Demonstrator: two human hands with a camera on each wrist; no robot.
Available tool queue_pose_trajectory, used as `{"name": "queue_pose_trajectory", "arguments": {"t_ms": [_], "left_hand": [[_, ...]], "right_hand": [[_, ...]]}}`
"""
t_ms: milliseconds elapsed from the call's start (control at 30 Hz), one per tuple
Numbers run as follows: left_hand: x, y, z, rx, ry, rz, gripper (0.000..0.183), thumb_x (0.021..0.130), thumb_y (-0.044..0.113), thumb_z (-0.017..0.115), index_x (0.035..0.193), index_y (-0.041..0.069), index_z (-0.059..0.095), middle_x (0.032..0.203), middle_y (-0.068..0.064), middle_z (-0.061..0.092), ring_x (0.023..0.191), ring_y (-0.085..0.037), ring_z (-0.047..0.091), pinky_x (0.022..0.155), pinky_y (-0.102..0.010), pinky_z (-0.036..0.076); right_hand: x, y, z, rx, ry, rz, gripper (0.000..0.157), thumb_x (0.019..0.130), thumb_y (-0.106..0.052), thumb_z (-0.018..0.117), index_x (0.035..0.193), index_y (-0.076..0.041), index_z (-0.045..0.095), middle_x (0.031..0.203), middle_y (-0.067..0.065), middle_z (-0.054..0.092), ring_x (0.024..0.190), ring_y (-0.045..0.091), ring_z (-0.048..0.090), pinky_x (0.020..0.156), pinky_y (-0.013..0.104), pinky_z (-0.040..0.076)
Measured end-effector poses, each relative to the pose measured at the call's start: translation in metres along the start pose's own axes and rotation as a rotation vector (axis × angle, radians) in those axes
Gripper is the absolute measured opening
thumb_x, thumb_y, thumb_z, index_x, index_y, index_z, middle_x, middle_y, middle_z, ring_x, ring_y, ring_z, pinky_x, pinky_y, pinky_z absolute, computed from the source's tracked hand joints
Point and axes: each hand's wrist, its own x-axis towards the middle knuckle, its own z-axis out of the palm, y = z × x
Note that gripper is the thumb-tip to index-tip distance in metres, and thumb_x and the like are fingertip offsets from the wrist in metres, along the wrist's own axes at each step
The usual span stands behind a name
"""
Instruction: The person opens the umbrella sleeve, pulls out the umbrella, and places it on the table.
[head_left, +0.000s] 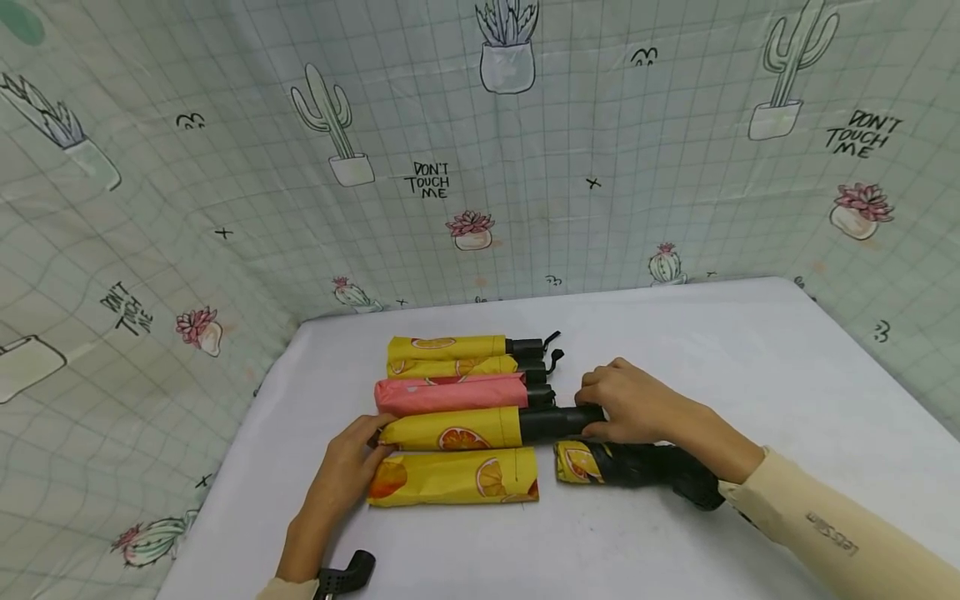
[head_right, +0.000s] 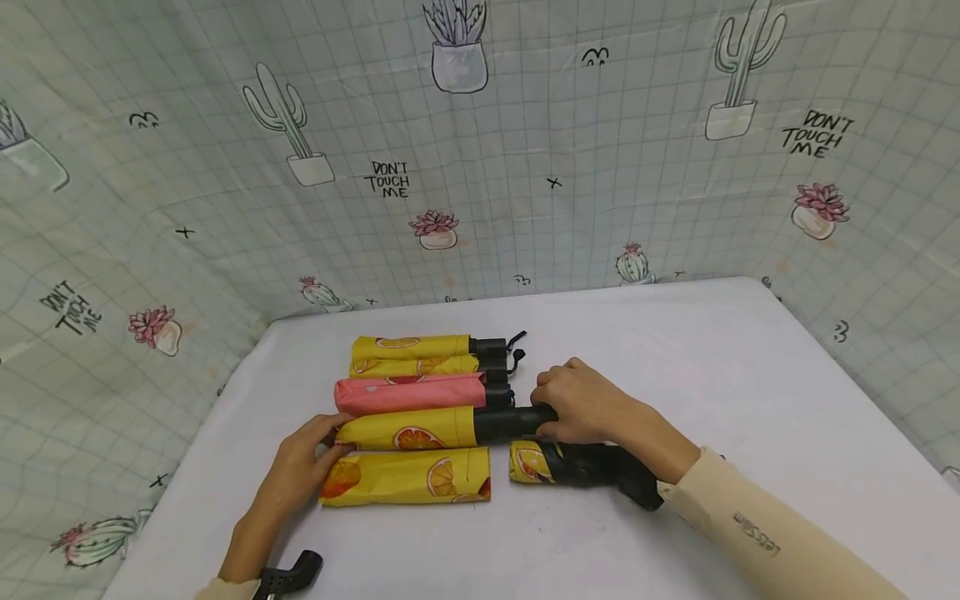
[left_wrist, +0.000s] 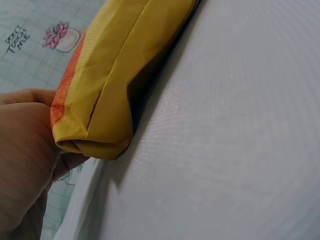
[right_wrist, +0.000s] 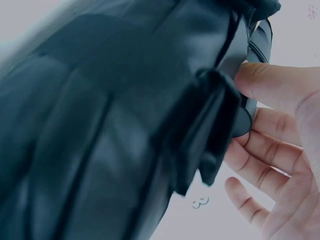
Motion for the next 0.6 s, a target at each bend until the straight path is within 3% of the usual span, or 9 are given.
{"name": "queue_pose_trajectory", "arguments": {"t_ms": [600], "left_hand": [[0.000,0.001,0.002,0.000,0.003,-0.002,0.042,0.088,0.000,0.075,0.126,0.014,0.065,0.111,0.001,0.065,0.093,-0.011,0.060,0.083,-0.038,0.054]], "right_hand": [[-0.021,0.009,-0.004,-0.022,0.045,-0.016,0.028,0.080,-0.035,0.084,0.096,-0.015,0.075,0.092,-0.006,0.065,0.087,0.015,0.061,0.080,0.043,0.045]]}}
